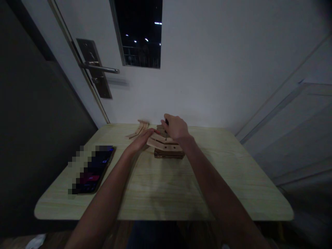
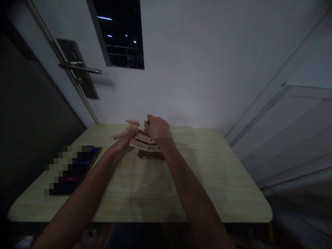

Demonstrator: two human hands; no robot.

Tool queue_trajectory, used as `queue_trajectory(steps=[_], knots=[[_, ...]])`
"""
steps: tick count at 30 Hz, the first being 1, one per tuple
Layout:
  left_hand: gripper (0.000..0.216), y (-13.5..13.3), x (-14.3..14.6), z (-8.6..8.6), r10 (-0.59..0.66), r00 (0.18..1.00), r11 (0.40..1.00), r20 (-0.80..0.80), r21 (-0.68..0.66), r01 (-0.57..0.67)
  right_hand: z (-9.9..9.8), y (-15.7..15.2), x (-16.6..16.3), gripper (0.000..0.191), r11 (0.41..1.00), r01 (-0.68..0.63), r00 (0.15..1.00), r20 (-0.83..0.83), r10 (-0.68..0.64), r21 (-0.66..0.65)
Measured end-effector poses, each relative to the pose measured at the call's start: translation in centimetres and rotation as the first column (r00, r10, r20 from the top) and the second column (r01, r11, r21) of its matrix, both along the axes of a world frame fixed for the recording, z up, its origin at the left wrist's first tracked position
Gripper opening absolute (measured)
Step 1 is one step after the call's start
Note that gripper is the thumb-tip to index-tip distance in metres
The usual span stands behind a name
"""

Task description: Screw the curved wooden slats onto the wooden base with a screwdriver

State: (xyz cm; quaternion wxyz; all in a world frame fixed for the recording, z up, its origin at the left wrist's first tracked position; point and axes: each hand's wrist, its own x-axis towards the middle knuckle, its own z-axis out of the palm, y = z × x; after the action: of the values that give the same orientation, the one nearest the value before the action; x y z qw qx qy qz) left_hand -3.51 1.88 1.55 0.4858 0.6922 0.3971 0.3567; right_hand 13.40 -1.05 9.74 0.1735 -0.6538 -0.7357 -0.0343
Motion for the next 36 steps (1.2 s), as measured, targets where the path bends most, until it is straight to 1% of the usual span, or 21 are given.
queue_trajectory(steps=[2, 4, 8, 13, 17, 20, 25, 28, 32, 34, 36], knots=[[0.050, 0.1, -0.1, -0.1, 0.003, 1.000, 1.000, -0.002, 0.023, -0.003, 0.2, -0.2, -0.1, 0.031, 0.999, 0.028, 1.000, -0.002, -0.028, -0.025], [0.049, 0.2, -0.1, -0.2, 0.015, 1.000, 0.999, -0.006, 0.042, -0.015, 0.4, -0.3, -0.2, 0.034, 0.998, 0.019, 1.000, -0.012, -0.019, -0.052], [0.049, 0.1, -0.1, -0.2, 0.013, 1.000, 1.000, 0.002, 0.022, -0.013, 0.8, -0.6, 0.1, 0.034, 0.992, -0.066, 0.997, -0.048, 0.061, -0.108], [0.045, -0.1, 0.1, 0.1, 0.026, 1.000, 0.999, -0.009, 0.024, -0.026, 0.8, -0.7, 0.5, 0.026, 0.968, -0.200, 0.978, -0.087, 0.189, -0.148], [0.046, -0.2, 0.1, 0.3, 0.031, 0.999, 0.999, -0.015, 0.028, -0.031, 0.3, -0.7, 0.7, 0.020, 0.963, -0.234, 0.972, -0.056, 0.228, -0.135], [0.046, -0.2, 0.1, 0.4, 0.038, 0.999, 0.999, -0.026, 0.028, -0.037, 0.0, -0.5, 0.9, 0.020, 0.973, -0.211, 0.977, -0.051, 0.207, -0.097], [0.042, -0.2, 0.1, 0.3, 0.036, 0.999, 0.998, -0.019, 0.049, -0.035, -0.3, 0.1, 0.7, 0.030, 0.996, -0.093, 0.994, -0.055, 0.092, -0.012], [0.044, -0.2, 0.0, 0.1, 0.036, 0.999, 0.998, -0.019, 0.045, -0.035, -0.3, 0.3, 0.2, 0.027, 0.999, -0.028, 0.999, -0.029, 0.029, 0.029], [0.047, 0.0, -0.1, -0.1, 0.041, 0.998, 0.999, -0.038, 0.037, -0.039, -0.3, 0.2, -0.3, 0.023, 0.999, 0.039, 0.999, -0.010, -0.039, 0.034], [0.048, 0.1, -0.1, -0.1, 0.036, 0.999, 0.998, -0.040, 0.056, -0.034, -0.3, 0.2, -0.5, 0.025, 0.999, 0.040, 0.999, -0.007, -0.040, 0.034], [0.046, 0.1, -0.1, -0.1, 0.037, 0.998, 0.997, -0.042, 0.075, -0.034, -0.5, 0.1, -0.6, 0.031, 0.999, 0.010, 1.000, -0.010, -0.010, 0.035]])
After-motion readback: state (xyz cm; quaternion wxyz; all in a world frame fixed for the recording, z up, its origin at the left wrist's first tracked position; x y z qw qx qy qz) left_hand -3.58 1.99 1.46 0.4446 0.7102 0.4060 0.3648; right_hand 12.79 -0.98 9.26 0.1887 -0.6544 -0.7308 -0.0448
